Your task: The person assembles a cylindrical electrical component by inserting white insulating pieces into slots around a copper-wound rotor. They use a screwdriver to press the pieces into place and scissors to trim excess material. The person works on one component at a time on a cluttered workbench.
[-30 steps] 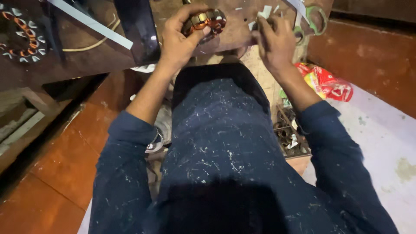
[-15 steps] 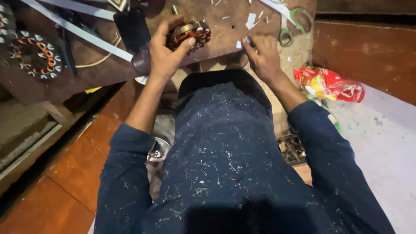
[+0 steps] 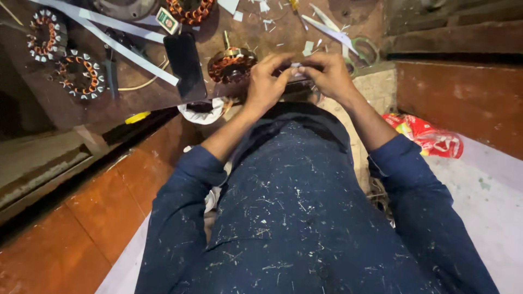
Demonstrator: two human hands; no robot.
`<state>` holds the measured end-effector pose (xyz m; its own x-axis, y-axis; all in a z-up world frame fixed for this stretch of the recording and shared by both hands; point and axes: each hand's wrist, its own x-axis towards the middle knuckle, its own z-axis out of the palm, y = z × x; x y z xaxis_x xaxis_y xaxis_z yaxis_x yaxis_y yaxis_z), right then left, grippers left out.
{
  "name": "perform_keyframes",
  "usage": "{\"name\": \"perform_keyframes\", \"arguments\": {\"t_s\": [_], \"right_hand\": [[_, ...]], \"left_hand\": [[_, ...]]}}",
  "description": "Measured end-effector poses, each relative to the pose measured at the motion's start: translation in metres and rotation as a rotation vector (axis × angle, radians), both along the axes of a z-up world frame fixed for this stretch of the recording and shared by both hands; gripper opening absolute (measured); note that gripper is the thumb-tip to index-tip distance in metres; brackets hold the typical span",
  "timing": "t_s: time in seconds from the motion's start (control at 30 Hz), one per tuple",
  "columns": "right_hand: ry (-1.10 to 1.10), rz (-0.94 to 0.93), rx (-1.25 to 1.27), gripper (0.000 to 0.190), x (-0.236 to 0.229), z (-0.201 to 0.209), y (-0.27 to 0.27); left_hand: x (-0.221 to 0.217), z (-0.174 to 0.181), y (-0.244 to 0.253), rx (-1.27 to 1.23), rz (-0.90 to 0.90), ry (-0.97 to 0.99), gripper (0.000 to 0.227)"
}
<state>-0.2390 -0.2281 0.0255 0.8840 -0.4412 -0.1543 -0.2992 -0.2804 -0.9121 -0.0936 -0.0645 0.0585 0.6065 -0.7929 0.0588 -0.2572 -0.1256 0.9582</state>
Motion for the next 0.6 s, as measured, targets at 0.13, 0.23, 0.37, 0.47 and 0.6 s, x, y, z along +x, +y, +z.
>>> {"name": "perform_keyframes", "arguments": {"t_s": [0.13,0.23,0.37,0.47,0.6], "right_hand": [[0.040,-0.191,0.356,0.020,-0.002,0.029,-0.006],[-0.017,-0.290,0.507,0.017,-0.003,0.043,-0.016],[-0.058,-0.282,0.455,0.013,-0.011,0.050,-0.021],[-0.057,-0.311,0.422,0.013,-0.009,0.051,-0.024],[-0.077,-0.387,0.523,0.013,-0.012,0.049,-0.024]], "left_hand": [[-0.002,-0.014,-0.019,0.093,0.034,0.411,0.020],[-0.001,-0.012,-0.027,0.013,0.070,0.757,0.023],[-0.008,-0.002,-0.032,-0.016,-0.052,0.992,0.027],[-0.008,0.006,-0.038,-0.033,-0.077,1.021,0.027],[-0.011,0.007,-0.042,-0.037,-0.031,0.916,0.024]]}}
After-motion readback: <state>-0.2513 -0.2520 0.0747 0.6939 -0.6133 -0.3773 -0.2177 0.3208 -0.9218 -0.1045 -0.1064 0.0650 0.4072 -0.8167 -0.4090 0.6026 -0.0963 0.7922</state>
